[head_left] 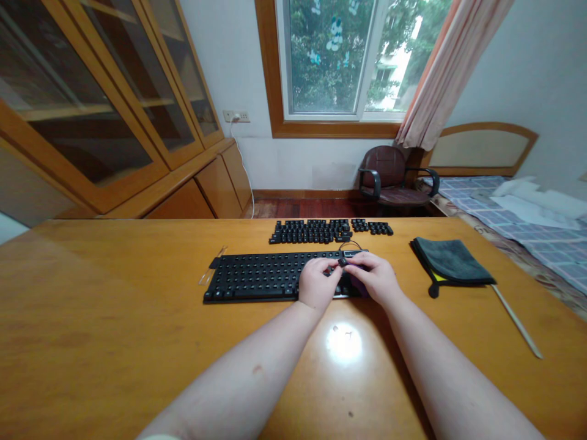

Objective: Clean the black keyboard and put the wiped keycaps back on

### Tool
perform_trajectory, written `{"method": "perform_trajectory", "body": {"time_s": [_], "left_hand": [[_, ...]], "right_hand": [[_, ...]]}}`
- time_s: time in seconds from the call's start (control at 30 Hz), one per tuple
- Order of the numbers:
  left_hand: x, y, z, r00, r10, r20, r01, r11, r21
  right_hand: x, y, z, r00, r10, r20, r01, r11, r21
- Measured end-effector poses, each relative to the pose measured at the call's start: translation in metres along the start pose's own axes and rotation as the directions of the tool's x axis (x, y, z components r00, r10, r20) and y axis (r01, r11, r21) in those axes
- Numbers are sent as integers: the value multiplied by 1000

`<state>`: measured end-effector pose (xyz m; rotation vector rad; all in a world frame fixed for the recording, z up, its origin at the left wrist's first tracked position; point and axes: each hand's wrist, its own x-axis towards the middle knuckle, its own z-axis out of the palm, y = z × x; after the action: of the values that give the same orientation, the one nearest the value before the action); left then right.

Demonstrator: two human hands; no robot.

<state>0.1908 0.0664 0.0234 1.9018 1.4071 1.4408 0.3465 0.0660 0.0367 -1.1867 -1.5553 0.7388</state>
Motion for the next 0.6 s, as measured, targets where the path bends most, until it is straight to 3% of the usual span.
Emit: {"method": "perform_trajectory", "body": {"time_s": [0.17, 0.37, 0.6], "left_hand": [[2, -4, 1, 993, -116, -15, 115, 993, -25], [-1, 1, -1, 998, -55, 20, 54, 998, 40], [-2, 4, -1, 999, -22, 27, 19, 997, 77]], "right_hand": [[-1, 4, 0, 998, 69, 2, -69, 993, 98], [-1, 1, 7, 998, -54, 24, 50, 988, 144], [-2, 1, 15, 993, 113, 20, -114, 950, 289]]}}
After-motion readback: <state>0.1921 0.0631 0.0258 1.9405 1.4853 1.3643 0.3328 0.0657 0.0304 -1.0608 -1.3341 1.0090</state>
